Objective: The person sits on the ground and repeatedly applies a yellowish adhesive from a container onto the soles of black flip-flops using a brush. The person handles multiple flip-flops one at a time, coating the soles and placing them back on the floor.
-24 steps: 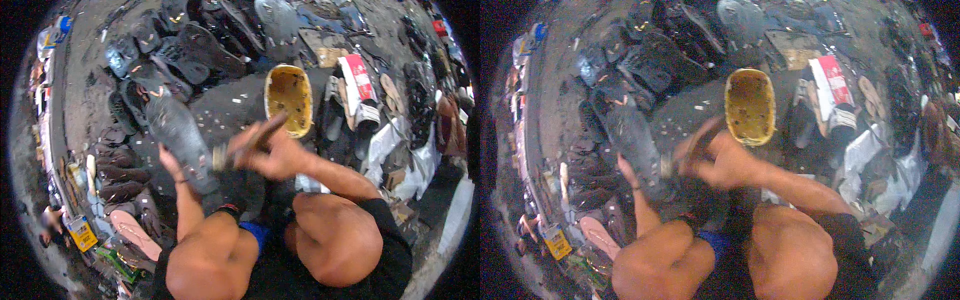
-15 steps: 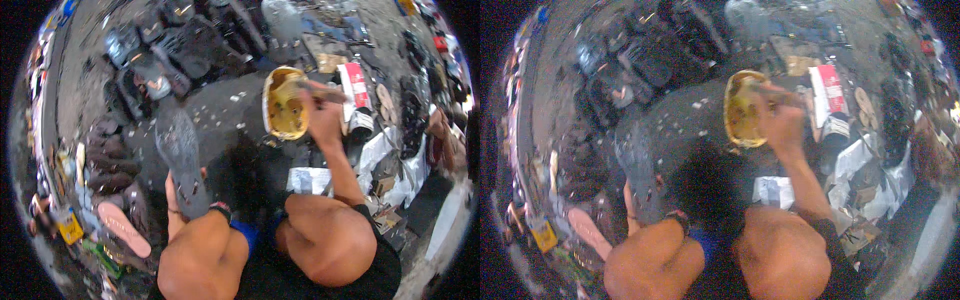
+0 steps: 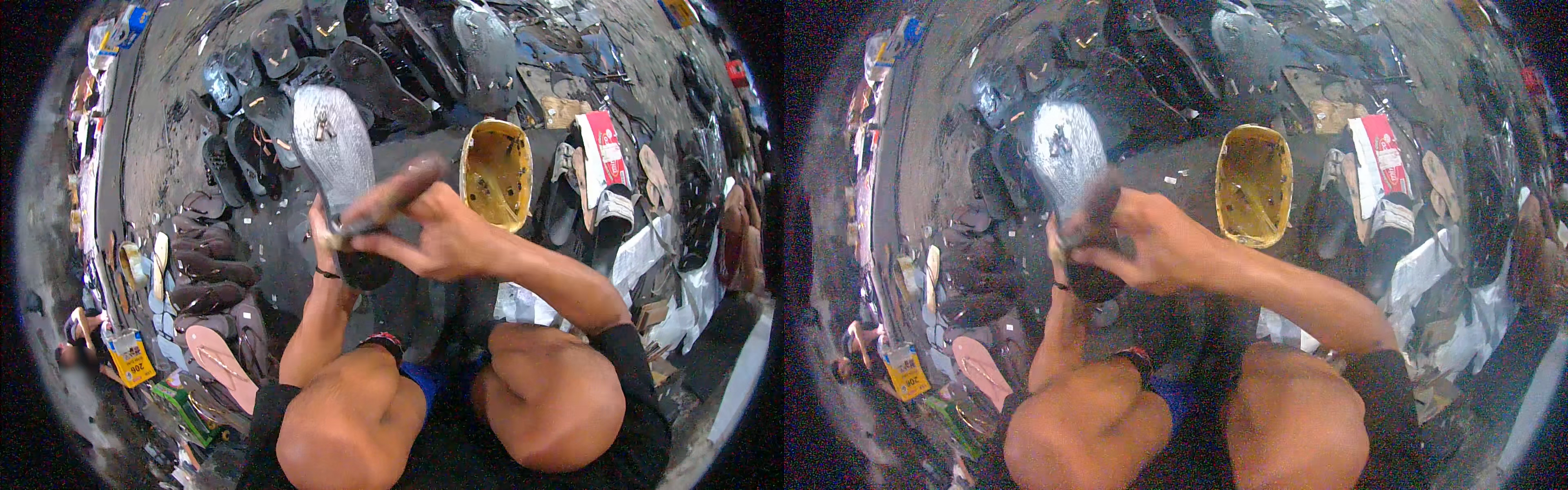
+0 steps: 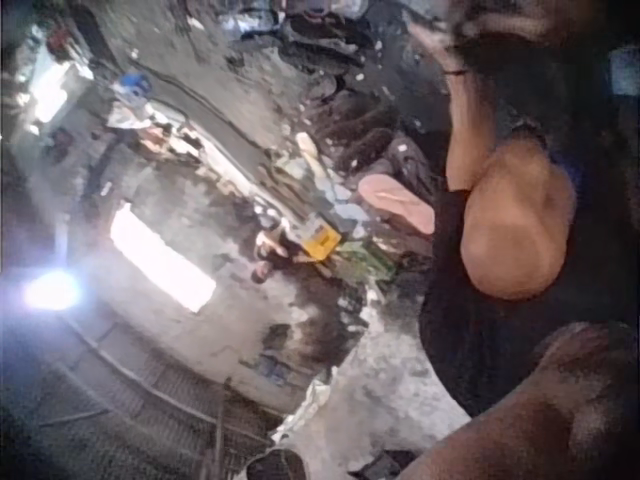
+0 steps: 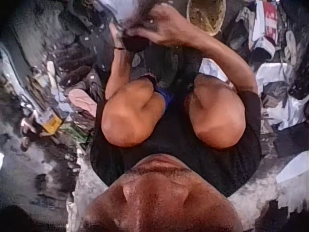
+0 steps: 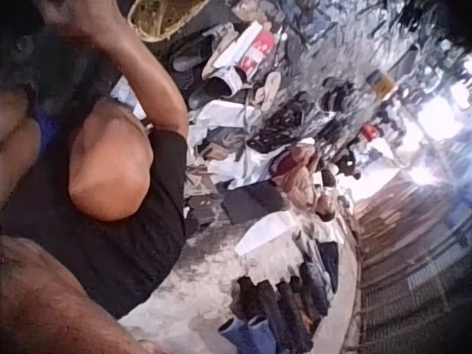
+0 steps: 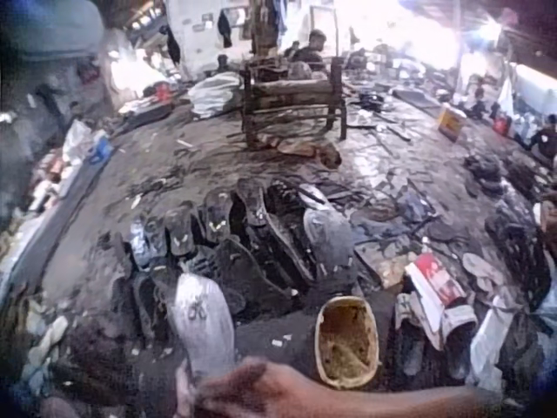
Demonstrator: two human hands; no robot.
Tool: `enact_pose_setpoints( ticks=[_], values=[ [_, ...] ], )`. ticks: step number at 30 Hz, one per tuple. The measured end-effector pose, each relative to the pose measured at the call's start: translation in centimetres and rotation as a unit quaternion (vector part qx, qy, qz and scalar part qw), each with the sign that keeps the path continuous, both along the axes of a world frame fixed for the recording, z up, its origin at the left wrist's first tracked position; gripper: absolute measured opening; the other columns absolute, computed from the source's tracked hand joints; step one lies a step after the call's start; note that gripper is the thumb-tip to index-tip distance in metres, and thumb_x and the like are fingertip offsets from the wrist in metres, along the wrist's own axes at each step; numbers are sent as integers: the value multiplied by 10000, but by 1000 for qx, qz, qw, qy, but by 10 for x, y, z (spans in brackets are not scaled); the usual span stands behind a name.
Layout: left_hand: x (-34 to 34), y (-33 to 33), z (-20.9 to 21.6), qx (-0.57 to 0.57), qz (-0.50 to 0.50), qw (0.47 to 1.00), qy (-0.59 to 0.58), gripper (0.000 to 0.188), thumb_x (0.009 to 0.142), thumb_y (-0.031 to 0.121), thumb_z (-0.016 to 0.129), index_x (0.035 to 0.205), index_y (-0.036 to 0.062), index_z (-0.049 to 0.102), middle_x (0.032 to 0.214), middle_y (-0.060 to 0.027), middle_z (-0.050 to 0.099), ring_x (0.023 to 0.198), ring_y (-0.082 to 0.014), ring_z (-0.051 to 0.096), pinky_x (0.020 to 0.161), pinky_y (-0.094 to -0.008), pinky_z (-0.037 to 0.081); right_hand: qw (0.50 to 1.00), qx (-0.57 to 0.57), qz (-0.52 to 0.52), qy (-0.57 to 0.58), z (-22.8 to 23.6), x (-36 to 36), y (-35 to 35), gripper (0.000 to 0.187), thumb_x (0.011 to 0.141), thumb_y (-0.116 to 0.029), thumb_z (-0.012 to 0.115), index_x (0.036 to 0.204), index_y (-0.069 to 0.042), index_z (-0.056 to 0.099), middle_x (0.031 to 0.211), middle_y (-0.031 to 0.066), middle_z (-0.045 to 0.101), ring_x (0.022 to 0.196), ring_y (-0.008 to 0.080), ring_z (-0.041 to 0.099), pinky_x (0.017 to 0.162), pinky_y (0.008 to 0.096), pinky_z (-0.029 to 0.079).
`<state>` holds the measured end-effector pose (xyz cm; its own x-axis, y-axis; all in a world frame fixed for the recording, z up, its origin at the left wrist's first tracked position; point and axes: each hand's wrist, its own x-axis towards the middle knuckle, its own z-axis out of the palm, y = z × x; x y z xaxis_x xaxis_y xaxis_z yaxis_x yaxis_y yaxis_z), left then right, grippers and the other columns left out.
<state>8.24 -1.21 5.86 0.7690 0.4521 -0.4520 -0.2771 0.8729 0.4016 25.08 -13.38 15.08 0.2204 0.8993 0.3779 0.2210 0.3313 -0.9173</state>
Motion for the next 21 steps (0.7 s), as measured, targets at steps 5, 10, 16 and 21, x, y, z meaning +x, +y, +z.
enact_pose_setpoints(
  ticks=[5,10,16,21],
  values=[
    [3,-1,-9,31,65,994,83,513,1015,480,414,1200,41,605,1073,-123,678,863,-255,687,744,-368,591,977,27,-18,-209,-12,7,3,354,780,-72,695,1132,-111,690,1116,116,684,1034,315,646,843,424,516],
    [26,14,37,44,63,986,-148,516,1032,454,392,1240,21,580,1102,-131,674,907,-243,683,801,-356,587,983,101,45,-145,1,-14,-37,324,820,-156,677,1143,-143,705,1058,88,699,987,276,672,820,394,530],
    [17,24,53,-216,57,970,-92,637,955,523,510,1311,-5,521,1212,-187,605,960,-276,645,825,-383,571,991,17,54,-120,0,-19,-41,467,761,-100,736,1220,-127,654,1024,106,672,971,300,646,834,424,512],
    [16,16,-30,-59,-15,998,7,501,993,499,513,1246,76,606,1199,-98,647,985,-224,666,855,-354,557,973,78,4,-216,16,12,10,411,785,-118,670,1194,-139,642,1061,104,651,981,321,621,779,429,474]
  ],
)
